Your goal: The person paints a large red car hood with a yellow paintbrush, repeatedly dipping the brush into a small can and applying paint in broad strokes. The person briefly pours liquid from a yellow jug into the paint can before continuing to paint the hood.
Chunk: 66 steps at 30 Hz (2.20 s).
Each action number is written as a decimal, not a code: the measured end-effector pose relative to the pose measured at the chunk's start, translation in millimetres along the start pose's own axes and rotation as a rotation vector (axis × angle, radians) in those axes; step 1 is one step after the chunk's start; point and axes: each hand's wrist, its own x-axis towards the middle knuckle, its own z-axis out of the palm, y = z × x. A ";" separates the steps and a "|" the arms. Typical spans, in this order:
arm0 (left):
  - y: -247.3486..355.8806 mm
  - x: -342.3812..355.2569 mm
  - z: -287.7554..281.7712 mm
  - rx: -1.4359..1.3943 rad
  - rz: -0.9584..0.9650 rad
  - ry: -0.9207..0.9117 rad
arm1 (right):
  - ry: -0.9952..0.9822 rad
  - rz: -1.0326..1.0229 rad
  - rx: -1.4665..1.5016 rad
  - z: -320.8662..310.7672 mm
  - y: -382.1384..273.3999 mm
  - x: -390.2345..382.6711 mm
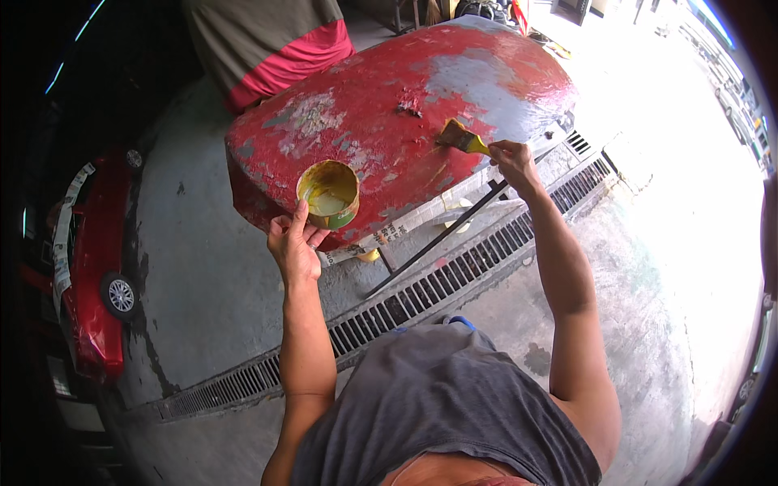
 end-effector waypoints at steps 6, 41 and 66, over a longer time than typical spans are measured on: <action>18.7 -22.4 -35.3 -0.002 0.016 0.116 | 0.011 -0.126 -0.266 -23.5 12.9 -1.2; 8.9 -38.7 -25.2 -0.037 0.054 0.197 | -0.148 -0.322 -0.508 10.2 -30.7 152.0; 13.0 -39.0 -25.1 -0.003 0.046 0.183 | -0.160 -0.191 -0.502 -54.8 -40.8 61.0</action>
